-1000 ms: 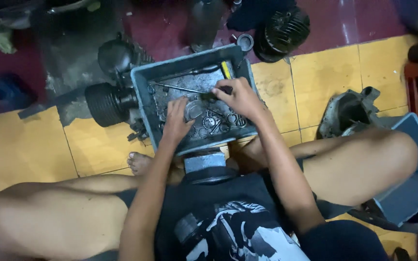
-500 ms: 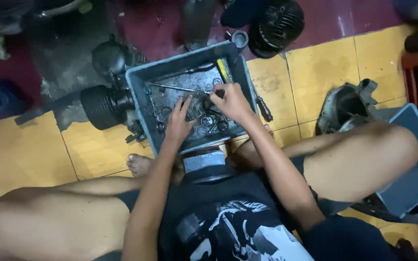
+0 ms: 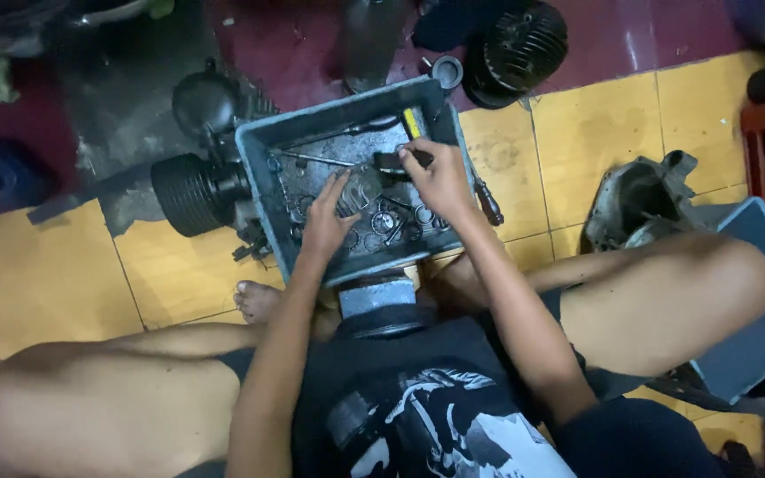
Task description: The person cleans a circular metal engine part, likely a clutch cover, using a yellow-handled brush and a liquid from a plastic bottle. They scrub the surface and edges of the part, which is placed in a grey plastic tray filled with other small engine components and tools.
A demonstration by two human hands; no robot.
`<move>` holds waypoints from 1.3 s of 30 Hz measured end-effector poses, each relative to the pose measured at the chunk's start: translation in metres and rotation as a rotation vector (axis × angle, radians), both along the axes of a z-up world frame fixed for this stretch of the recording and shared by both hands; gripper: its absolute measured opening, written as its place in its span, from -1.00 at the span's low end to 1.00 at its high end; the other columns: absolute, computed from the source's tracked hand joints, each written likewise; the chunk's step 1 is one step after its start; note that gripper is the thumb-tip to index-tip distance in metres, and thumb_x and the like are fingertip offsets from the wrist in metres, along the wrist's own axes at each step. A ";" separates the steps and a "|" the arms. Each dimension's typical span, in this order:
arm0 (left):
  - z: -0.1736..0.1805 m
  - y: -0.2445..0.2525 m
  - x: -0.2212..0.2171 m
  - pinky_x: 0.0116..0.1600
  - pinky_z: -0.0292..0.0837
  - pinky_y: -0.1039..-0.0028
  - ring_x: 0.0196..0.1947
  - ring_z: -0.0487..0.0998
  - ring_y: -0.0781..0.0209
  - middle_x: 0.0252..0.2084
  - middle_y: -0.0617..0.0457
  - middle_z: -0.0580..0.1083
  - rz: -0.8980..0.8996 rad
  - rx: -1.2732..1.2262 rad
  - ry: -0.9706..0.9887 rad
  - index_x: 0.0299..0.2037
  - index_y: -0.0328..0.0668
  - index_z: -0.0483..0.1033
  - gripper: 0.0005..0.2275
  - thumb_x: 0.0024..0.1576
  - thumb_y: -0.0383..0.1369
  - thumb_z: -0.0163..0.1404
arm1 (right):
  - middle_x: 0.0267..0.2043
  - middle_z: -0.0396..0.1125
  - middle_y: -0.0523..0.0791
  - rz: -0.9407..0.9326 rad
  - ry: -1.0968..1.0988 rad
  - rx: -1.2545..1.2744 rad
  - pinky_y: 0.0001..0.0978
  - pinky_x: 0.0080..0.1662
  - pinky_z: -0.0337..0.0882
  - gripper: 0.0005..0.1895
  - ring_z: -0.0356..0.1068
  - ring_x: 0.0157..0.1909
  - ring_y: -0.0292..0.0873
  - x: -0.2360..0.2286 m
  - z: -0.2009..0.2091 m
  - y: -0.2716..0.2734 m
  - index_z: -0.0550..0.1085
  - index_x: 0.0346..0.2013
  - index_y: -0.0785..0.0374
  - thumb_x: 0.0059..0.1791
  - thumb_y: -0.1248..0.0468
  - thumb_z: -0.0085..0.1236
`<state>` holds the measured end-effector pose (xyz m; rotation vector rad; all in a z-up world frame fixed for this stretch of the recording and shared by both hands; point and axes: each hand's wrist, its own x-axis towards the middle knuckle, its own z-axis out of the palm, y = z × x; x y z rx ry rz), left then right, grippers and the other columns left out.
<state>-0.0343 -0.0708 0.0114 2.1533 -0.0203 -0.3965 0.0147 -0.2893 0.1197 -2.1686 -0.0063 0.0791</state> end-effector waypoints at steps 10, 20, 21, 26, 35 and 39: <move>0.005 -0.007 -0.005 0.28 0.41 -0.11 0.29 0.35 -0.40 0.41 -0.33 0.25 -0.026 0.053 -0.060 0.47 0.19 0.21 -0.23 0.04 -0.52 0.28 | -0.44 0.50 0.06 -0.109 0.012 0.013 -0.16 -0.20 0.48 -0.86 0.54 -0.26 0.16 -0.015 0.006 0.023 0.65 -0.35 0.19 0.00 0.30 0.15; -0.007 -0.006 -0.003 0.25 0.46 -0.04 0.33 0.34 -0.31 0.43 -0.24 0.23 -0.063 0.075 -0.066 0.47 0.15 0.22 -0.23 0.03 -0.53 0.29 | -0.39 0.51 0.04 -0.133 0.172 -0.041 -0.07 -0.19 0.46 -0.83 0.54 -0.23 0.13 -0.015 -0.008 0.023 0.65 -0.34 0.17 -0.02 0.23 0.12; -0.004 -0.005 -0.004 0.24 0.47 -0.04 0.33 0.33 -0.32 0.43 -0.25 0.23 -0.065 0.075 -0.060 0.47 0.14 0.22 -0.22 0.02 -0.54 0.29 | -0.40 0.51 0.01 -0.076 0.272 -0.072 -0.04 -0.19 0.47 -0.83 0.53 -0.22 0.15 -0.020 -0.012 0.029 0.65 -0.35 0.09 -0.04 0.16 0.14; -0.005 0.000 -0.009 0.28 0.45 -0.03 0.37 0.28 -0.27 0.47 -0.19 0.19 -0.037 0.044 -0.023 0.49 0.15 0.18 -0.24 0.08 -0.59 0.23 | -0.36 0.50 0.12 0.055 0.242 0.121 -0.08 -0.12 0.46 -0.83 0.52 -0.22 0.08 -0.010 0.028 0.016 0.64 -0.38 0.27 -0.09 0.35 0.08; 0.001 -0.005 -0.004 0.29 0.43 -0.03 0.34 0.33 -0.28 0.44 -0.20 0.23 -0.028 0.030 -0.034 0.47 0.21 0.22 -0.22 0.03 -0.57 0.27 | -0.36 0.50 0.15 0.145 0.145 0.042 0.01 -0.13 0.45 -0.86 0.50 -0.18 0.30 -0.001 0.006 0.012 0.64 -0.34 0.23 -0.06 0.34 0.12; -0.026 0.000 0.000 0.29 0.41 -0.06 0.33 0.34 -0.31 0.44 -0.19 0.24 -0.046 0.009 -0.061 0.45 0.21 0.24 -0.20 -0.03 -0.51 0.31 | -0.37 0.51 0.00 -0.027 0.041 -0.100 -0.11 -0.15 0.46 -0.84 0.52 -0.17 0.17 -0.001 0.009 0.012 0.68 -0.24 0.03 0.02 0.16 0.16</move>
